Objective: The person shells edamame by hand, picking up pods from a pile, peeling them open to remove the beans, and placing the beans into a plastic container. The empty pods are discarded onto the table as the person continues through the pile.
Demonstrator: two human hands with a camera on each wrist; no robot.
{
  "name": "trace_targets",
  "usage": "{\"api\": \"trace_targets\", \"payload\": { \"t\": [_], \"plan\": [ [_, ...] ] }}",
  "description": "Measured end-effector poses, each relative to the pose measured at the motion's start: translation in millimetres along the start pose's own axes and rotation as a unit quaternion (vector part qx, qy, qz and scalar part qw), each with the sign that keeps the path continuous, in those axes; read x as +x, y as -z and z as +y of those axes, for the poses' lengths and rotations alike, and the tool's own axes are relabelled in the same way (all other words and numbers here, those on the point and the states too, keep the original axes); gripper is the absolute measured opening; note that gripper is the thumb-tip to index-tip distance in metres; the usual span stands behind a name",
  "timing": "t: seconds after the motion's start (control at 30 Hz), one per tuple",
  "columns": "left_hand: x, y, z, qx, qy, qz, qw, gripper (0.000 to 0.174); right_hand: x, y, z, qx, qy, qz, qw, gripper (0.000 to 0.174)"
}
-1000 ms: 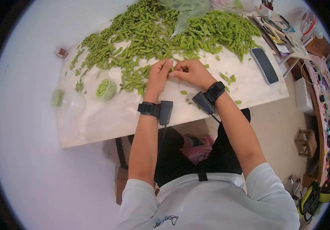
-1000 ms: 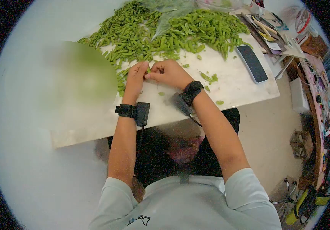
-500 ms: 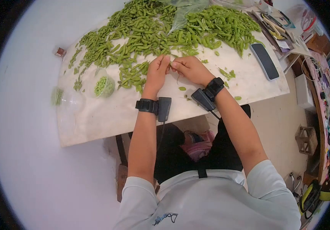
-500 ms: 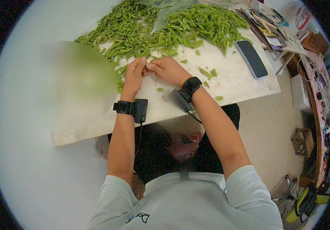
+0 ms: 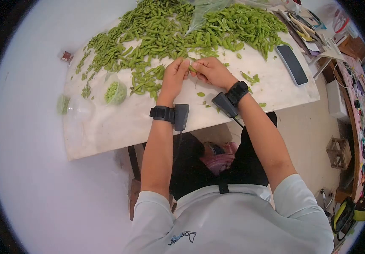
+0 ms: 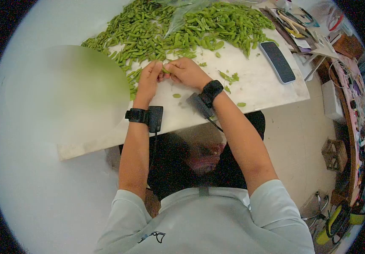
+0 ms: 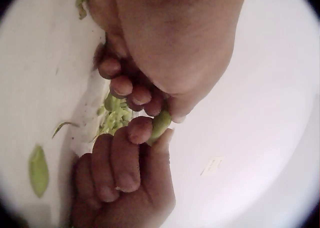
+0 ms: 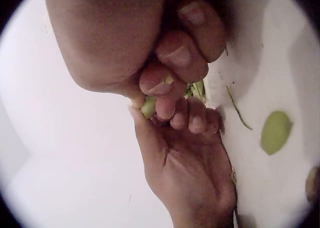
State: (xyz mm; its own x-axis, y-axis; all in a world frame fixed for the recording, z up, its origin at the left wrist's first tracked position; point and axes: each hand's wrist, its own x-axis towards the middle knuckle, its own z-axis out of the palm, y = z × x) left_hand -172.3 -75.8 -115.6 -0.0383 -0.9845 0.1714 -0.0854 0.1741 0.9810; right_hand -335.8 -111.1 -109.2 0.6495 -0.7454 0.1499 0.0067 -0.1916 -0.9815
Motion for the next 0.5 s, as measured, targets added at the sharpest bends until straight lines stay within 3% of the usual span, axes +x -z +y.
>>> {"api": "trace_targets", "payload": {
  "t": [0.5],
  "plan": [
    [-0.3, 1.1, 3.1, -0.013, 0.049, -0.025, 0.998, 0.025, -0.9, -0.4, -0.4, -0.021, -0.013, 0.062, 0.998, 0.041]
  ]
}}
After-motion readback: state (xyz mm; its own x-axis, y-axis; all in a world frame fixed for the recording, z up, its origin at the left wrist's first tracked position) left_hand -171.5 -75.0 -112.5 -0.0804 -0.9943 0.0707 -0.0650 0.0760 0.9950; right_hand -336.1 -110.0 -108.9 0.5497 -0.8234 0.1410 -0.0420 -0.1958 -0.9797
